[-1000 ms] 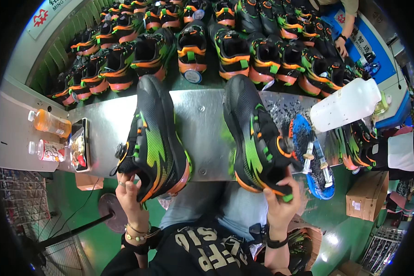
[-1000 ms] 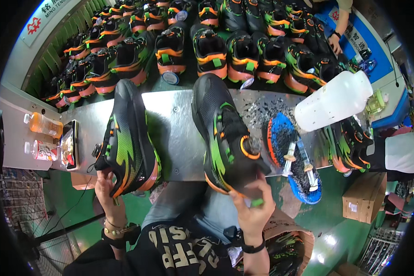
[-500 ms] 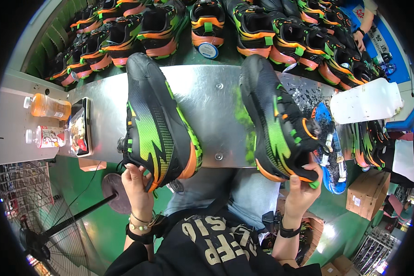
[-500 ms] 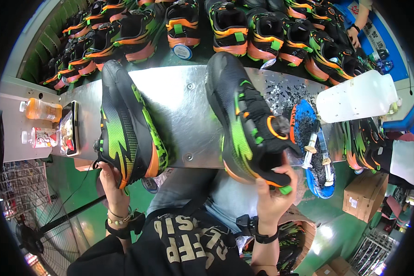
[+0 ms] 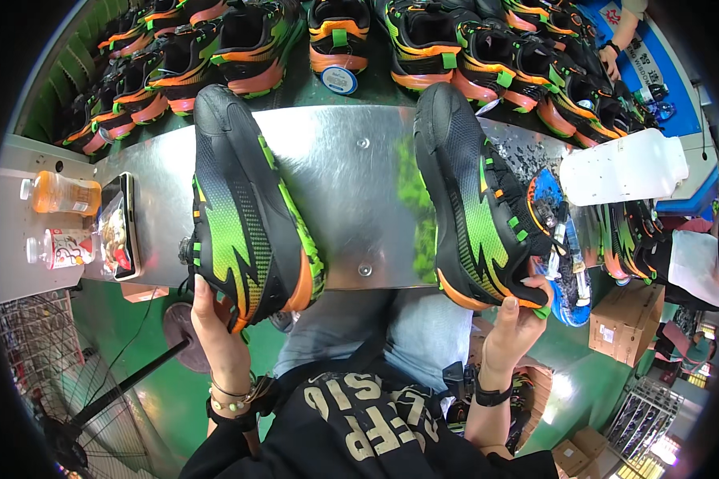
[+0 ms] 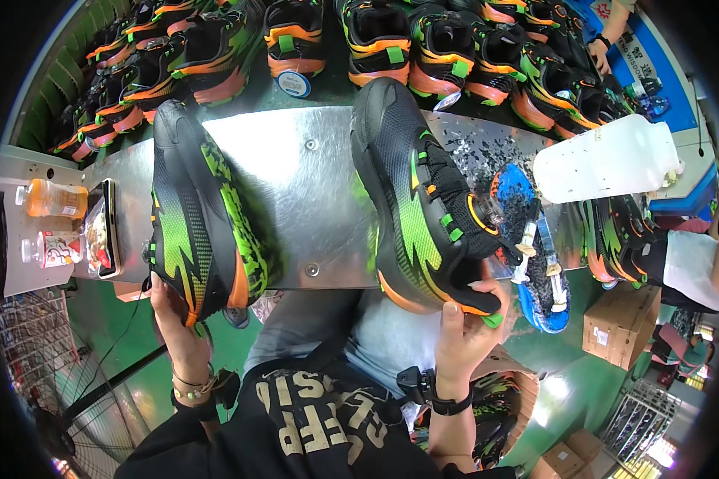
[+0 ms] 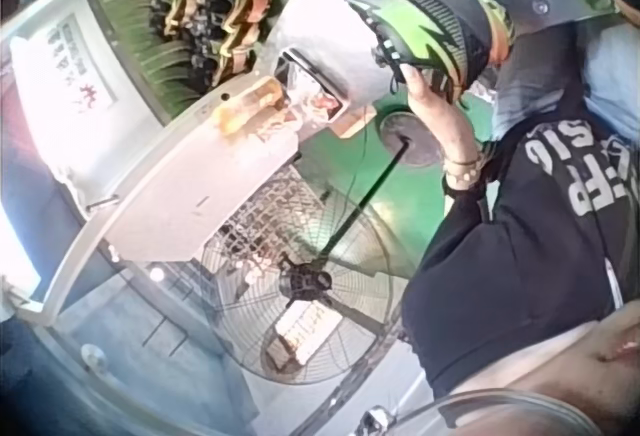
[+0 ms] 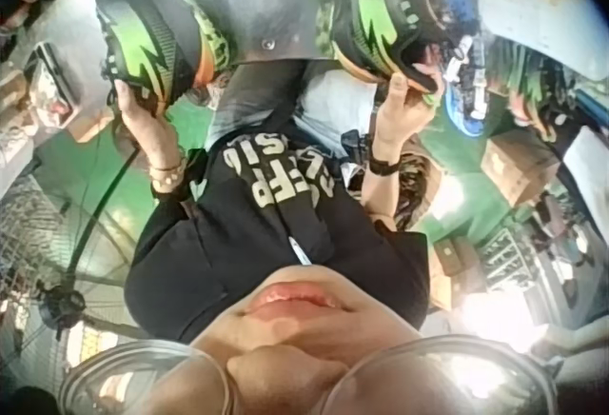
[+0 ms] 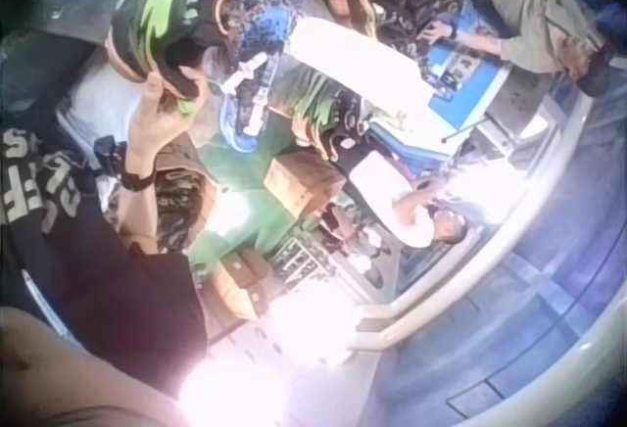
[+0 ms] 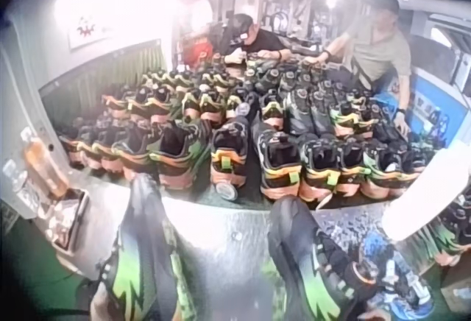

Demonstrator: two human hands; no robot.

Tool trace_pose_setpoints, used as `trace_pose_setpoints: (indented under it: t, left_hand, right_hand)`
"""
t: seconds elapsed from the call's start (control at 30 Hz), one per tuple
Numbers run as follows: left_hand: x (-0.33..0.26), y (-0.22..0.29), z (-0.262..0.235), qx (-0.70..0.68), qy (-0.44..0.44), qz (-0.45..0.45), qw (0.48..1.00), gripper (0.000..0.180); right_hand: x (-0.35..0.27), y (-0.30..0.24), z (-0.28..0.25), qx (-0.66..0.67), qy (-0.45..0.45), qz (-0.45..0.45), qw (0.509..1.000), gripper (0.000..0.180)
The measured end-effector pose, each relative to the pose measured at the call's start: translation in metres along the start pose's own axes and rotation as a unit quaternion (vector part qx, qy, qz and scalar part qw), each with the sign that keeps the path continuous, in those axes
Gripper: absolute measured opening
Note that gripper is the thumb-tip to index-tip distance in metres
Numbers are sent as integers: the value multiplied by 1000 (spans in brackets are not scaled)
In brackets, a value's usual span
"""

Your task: Injecting adhesive or liquid into the joints and soles of athletic shoes using a syringe on a factory assembly line.

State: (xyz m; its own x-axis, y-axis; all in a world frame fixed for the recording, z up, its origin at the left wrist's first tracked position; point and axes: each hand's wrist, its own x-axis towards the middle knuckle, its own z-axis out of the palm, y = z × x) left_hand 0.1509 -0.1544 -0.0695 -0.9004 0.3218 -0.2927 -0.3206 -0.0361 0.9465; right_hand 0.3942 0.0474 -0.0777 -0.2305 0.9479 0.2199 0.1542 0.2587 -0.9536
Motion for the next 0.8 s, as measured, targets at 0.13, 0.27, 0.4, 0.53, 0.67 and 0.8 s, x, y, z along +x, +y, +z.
trace_pose_setpoints:
  t: [0.13,0.27,0.4,0.53,0.67,0.8]
  left_hand:
    - [4,5,3,-31,-5,-13,999,53]
    - [11,4,0,-2,-26,-28,999,51]
    - [13,1,13,-45,-59,-18,997,46]
    - [14,2,20,-65,-82,-30,994,44]
    - [14,1,16,-74,-76,-33,994,43]
    - [15,-1,18,-86,-75,-36,993,42]
  right_hand:
    - [4,12,-6,2,17,16,1000,42]
    - [7,13,-6,3,18,-14,1000,42]
    - [4,13,-7,-9,13,-3,1000,44]
    - [3,15,-7,-20,23,-16,999,49]
    - [3,23,-8,-6,28,-5,1000,52]
    - [7,23,-5,-47,49,-43,997,55]
